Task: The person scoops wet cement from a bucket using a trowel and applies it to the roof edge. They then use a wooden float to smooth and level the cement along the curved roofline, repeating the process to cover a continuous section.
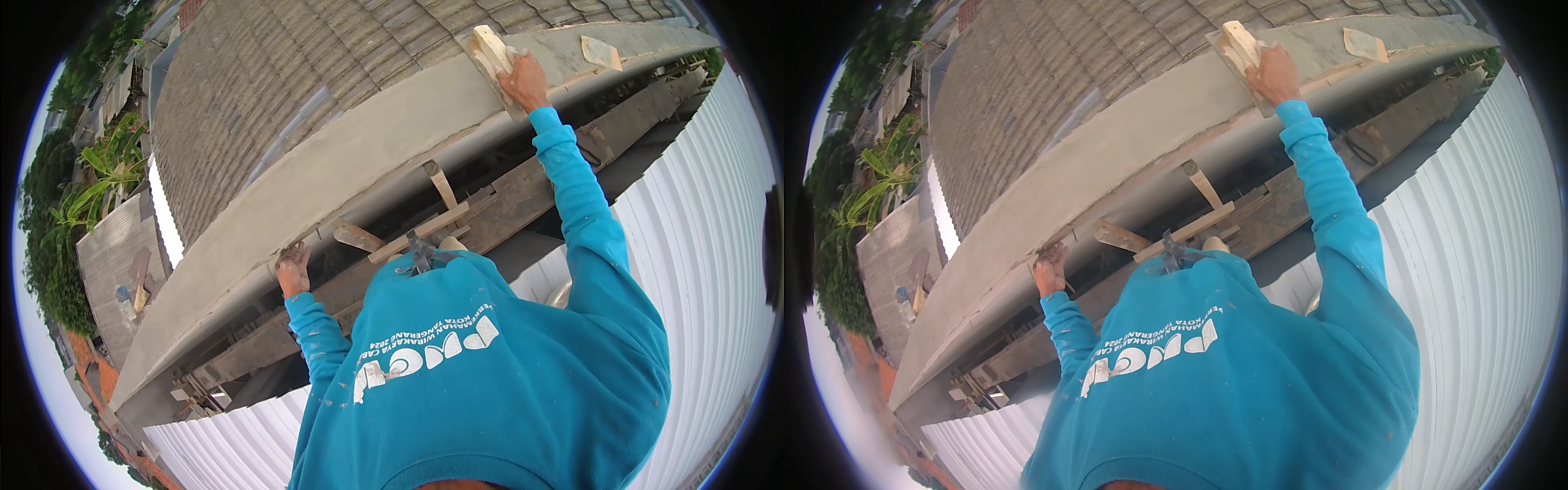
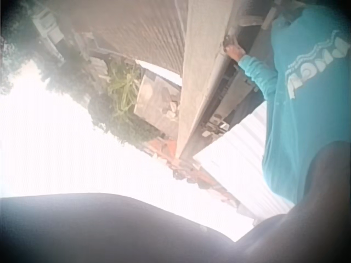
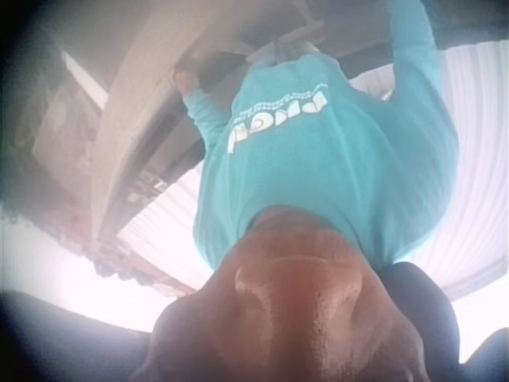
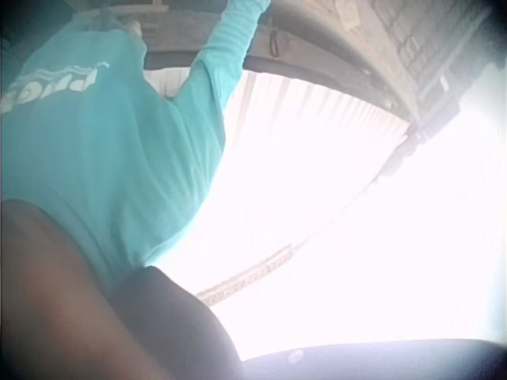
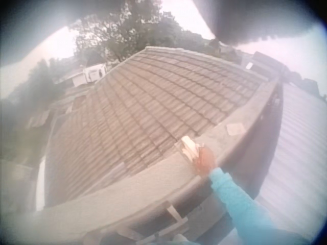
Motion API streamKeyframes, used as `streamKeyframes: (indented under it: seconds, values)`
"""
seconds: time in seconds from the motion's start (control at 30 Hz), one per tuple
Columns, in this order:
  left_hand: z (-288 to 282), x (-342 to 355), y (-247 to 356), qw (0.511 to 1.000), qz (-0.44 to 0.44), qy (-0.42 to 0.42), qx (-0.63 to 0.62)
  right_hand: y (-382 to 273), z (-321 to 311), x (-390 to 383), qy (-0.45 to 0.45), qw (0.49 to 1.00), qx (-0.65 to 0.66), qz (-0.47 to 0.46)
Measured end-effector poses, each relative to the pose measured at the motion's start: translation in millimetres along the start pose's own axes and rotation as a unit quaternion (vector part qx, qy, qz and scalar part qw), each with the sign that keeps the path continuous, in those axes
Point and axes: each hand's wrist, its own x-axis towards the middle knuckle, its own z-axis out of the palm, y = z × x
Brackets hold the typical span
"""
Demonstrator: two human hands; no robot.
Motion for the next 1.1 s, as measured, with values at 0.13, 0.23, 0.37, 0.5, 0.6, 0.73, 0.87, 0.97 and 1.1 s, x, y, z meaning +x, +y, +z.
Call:
streamKeyframes:
  seconds: [0.13,0.23,0.37,0.5,0.6,0.73,0.87,0.97,1.1]
  values:
    - [8,-1,-2,1.0,-0.004,0.019,-0.015,110,0,43,-0.031,0.994,-0.047,0.096]
    - [4,-3,-5,1.0,0.003,-0.008,-0.016,122,13,47,-0.047,0.991,-0.078,0.101]
    - [6,-9,-11,0.999,0.019,0.039,-0.026,-1,16,2,-0.051,0.998,-0.02,0.034]
    - [-1,-2,-19,0.998,0.03,0.026,-0.04,-170,6,-62,-0.069,0.988,0.122,-0.07]
    - [10,1,-17,0.999,0.009,0.038,-0.034,-258,2,-100,-0.117,0.957,0.218,-0.152]
    - [-2,15,-10,0.999,0.008,-0.011,-0.037,-291,-17,-124,-0.133,0.923,0.301,-0.201]
    - [-11,9,-20,0.998,0.02,0.02,-0.055,-184,-16,-60,-0.029,0.987,0.145,-0.067]
    - [10,-5,-13,0.999,0.024,0.024,-0.038,-43,-7,-11,0.001,0.996,0.024,0.086]
    - [17,-17,-5,1.0,0.016,-0.007,-0.019,-19,8,-13,-0.008,0.999,0.001,0.043]
